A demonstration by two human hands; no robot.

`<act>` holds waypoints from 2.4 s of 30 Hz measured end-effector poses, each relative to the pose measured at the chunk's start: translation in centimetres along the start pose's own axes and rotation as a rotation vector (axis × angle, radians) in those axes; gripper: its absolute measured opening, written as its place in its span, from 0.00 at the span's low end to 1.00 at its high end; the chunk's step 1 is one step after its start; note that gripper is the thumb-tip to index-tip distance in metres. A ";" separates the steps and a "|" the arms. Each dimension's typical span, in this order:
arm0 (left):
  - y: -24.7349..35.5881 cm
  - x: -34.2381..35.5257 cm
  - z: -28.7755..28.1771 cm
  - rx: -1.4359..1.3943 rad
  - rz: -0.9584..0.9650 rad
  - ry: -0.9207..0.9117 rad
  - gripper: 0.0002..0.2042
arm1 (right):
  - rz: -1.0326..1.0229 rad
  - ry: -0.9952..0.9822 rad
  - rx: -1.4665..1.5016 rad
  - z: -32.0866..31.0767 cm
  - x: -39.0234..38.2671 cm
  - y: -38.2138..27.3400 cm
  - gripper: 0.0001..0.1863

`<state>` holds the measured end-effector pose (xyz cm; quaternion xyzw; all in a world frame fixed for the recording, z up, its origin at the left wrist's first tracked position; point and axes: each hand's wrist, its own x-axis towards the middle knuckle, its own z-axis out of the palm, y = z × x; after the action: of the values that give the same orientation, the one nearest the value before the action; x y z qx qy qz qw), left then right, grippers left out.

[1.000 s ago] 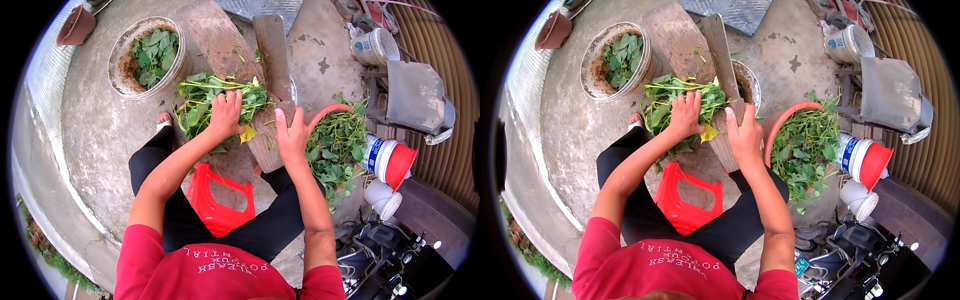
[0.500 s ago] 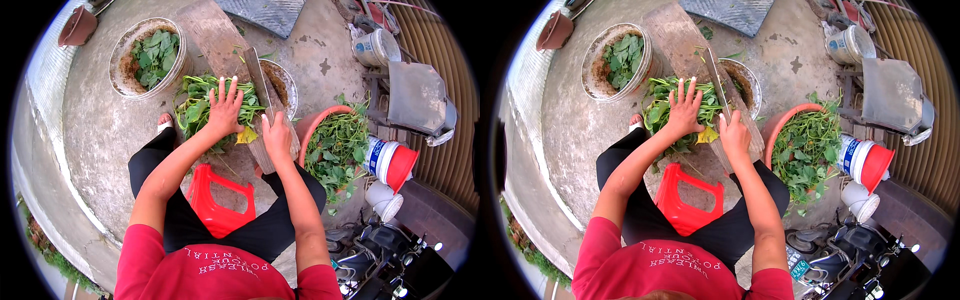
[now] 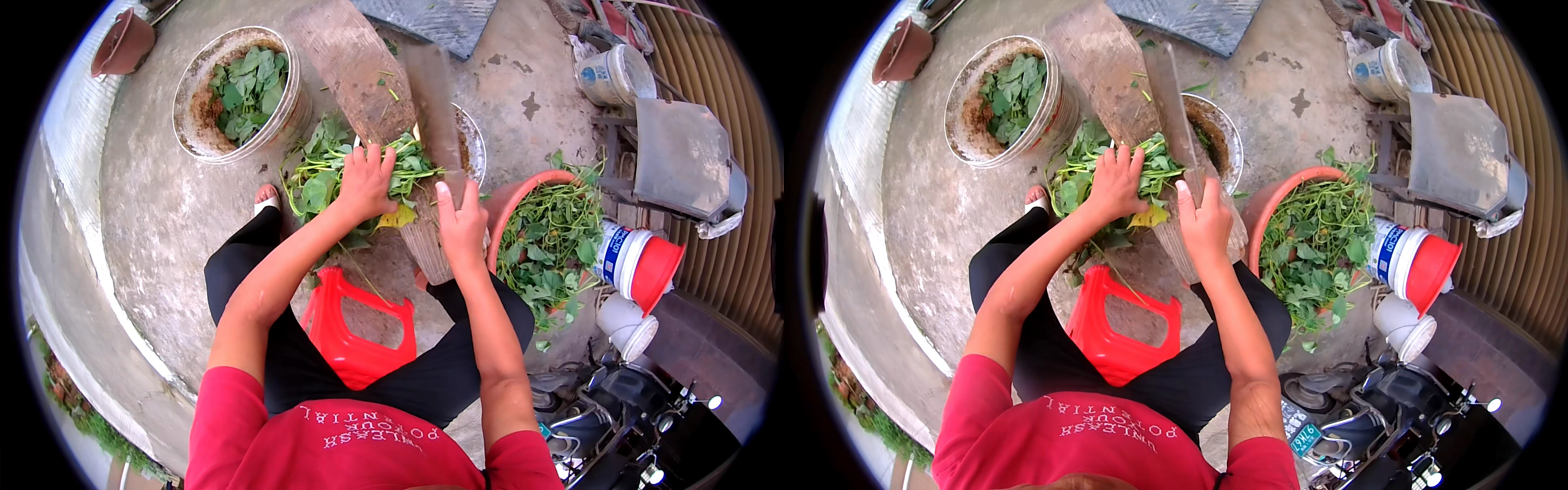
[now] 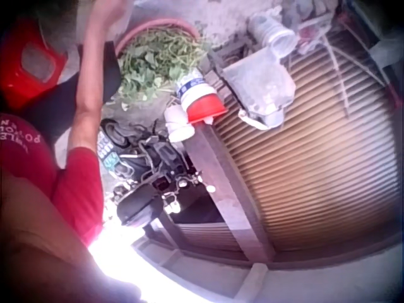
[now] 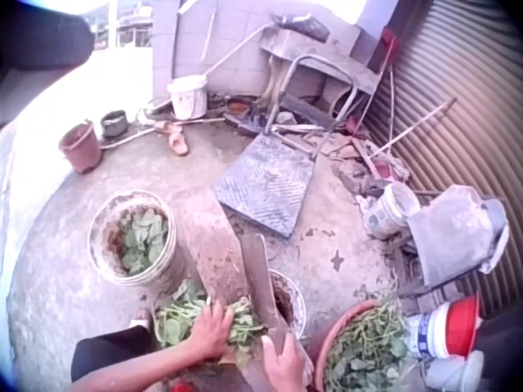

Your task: The person chops a bundle of green leafy vegetables on a wooden block using a cleaver, then gathers the pieces and places them into a red plastic basin.

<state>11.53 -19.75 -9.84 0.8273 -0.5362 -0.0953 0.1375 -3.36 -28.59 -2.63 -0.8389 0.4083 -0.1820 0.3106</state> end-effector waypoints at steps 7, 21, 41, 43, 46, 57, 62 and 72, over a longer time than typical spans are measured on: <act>0.4 0.2 -0.1 0.021 0.009 0.055 0.41 | 0.048 -0.120 -0.253 1.4 -0.1 0.4 0.19; 0.7 0.2 0.2 0.015 -0.005 0.046 0.40 | 0.072 -0.203 -0.365 2.0 0.7 1.1 0.20; 0.6 0.4 -0.1 0.081 -0.015 -0.025 0.43 | 0.079 -0.092 -0.110 0.5 1.0 -1.4 0.15; 0.3 0.3 0.1 0.074 -0.008 0.027 0.43 | -0.046 0.041 0.049 -0.2 0.8 -2.7 0.14; 0.7 0.6 0.1 0.105 0.006 0.001 0.41 | -0.225 0.251 0.064 -1.4 -0.8 -2.1 0.17; 0.4 0.7 0.1 0.082 -0.019 0.017 0.41 | -0.177 0.147 0.075 -1.5 0.4 -1.9 0.19; 0.8 0.4 0.3 0.075 0.000 0.037 0.40 | 0.147 -0.289 -0.424 0.8 -1.2 2.2 0.19; 0.3 0.7 0.0 0.070 -0.013 0.022 0.42 | -0.062 0.077 0.038 -1.8 -0.5 -0.6 0.18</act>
<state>11.54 -20.54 -9.69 0.8361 -0.5323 -0.0681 0.1137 -4.30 -28.55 -0.89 -0.8375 0.3902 -0.2315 0.3046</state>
